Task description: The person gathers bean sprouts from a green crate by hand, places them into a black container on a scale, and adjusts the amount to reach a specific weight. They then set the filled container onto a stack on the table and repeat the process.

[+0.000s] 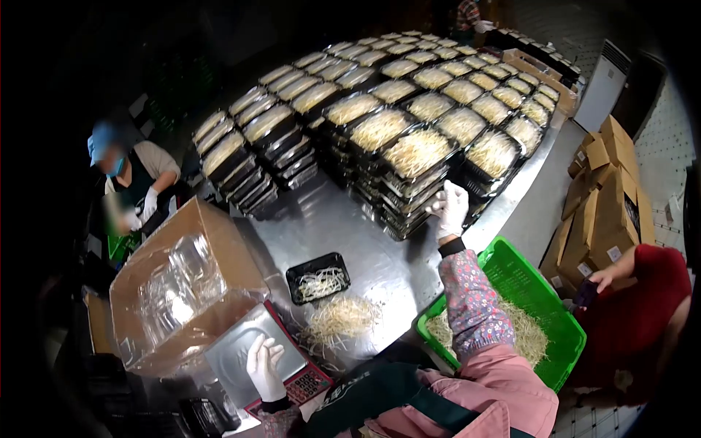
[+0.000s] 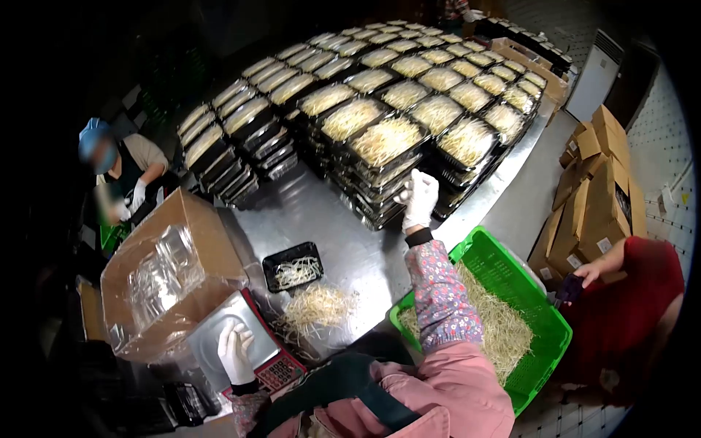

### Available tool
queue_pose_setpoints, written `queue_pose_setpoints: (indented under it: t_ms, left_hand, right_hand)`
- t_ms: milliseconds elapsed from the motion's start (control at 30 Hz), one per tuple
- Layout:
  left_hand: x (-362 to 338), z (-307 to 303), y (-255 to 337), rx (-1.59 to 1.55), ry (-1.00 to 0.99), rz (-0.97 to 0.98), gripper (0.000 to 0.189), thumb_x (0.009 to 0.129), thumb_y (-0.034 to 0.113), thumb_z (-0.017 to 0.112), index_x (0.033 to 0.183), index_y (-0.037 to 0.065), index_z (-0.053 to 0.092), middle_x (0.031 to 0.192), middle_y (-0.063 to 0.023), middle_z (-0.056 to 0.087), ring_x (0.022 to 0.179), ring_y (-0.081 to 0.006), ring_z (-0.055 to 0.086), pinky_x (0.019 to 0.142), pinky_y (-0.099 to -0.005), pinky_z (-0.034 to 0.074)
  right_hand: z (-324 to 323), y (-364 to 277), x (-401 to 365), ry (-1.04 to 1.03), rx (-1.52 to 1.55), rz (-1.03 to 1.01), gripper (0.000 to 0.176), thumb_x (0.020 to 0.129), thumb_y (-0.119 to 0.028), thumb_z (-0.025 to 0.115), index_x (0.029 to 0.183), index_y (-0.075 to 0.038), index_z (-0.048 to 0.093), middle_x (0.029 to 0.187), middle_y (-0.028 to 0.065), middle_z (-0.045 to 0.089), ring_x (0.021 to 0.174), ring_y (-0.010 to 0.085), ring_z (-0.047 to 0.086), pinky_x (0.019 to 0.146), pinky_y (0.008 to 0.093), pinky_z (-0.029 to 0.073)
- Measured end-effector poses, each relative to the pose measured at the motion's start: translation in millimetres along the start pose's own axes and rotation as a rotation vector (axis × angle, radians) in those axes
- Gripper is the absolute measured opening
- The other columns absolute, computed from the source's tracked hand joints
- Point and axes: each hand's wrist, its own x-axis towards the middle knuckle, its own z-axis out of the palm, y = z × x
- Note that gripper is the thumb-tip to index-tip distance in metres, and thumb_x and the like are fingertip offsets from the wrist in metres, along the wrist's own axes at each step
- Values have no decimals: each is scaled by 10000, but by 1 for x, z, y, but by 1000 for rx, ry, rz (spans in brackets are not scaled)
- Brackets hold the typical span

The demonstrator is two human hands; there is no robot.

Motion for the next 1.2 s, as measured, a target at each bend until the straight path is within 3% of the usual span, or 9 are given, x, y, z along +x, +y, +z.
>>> queue_pose_setpoints:
  t_ms: [100,233,300,400,533,667,867,1100,1200]
  left_hand:
    - [-7,-9,-8,0,43,-48,320,1011,132,505,1290,-14,562,1105,-116,633,893,-196,647,835,-329,538]
    - [-18,-12,-12,29,95,-67,323,997,142,536,1287,7,577,1099,-113,635,903,-199,645,848,-337,534]
    - [-19,-12,-15,43,111,-71,333,988,140,544,1288,0,575,1096,-113,634,907,-199,643,846,-335,533]
    - [-21,-13,-18,41,101,-69,331,985,132,540,1285,-4,575,1100,-114,633,910,-196,642,844,-332,532]
    - [-19,-4,-18,33,100,-81,329,984,127,542,1281,-9,574,1096,-114,636,906,-188,642,840,-324,531]
    - [-21,2,-21,47,65,-43,326,992,136,529,1276,-19,572,1083,-120,641,890,-193,644,820,-323,536]
    - [-24,-4,-25,58,102,-15,311,1006,139,508,1267,-14,581,1077,-129,647,890,-200,646,826,-329,541]
    - [-31,-6,-27,34,156,-31,296,1010,119,511,1256,-27,586,1086,-132,645,931,-212,659,862,-331,541]
    - [-33,-7,-27,35,204,-39,286,1009,113,520,1251,-19,594,1085,-146,655,908,-215,668,849,-336,551]
  right_hand:
    - [-50,47,-27,-68,-102,110,218,955,-257,644,1068,-99,545,773,-1,580,546,65,514,464,217,470]
    - [-94,91,-68,-227,-295,116,101,942,-115,620,1012,-86,554,801,13,602,551,63,517,463,214,450]
    - [-83,84,-89,-238,-371,197,75,931,-88,629,986,-69,581,804,-4,612,571,56,529,484,212,455]
    - [-56,68,-81,-306,-342,163,152,942,-145,656,1042,-46,600,833,23,641,616,76,577,535,217,483]
    - [15,7,-62,-422,-68,385,364,959,-243,645,1231,-13,571,886,84,674,587,103,597,507,246,518]
    - [51,2,-35,-506,246,554,408,979,-338,606,1250,-35,566,812,67,651,558,114,595,491,272,537]
    - [61,2,-18,-411,206,432,265,987,-330,598,954,-78,672,574,-85,505,461,45,455,458,245,430]
    - [50,12,-17,-469,224,381,208,969,-238,629,915,-45,681,538,-90,469,427,27,387,463,222,379]
    - [49,22,-39,-514,30,329,221,972,-238,629,910,-31,676,534,-70,466,422,31,383,464,220,371]
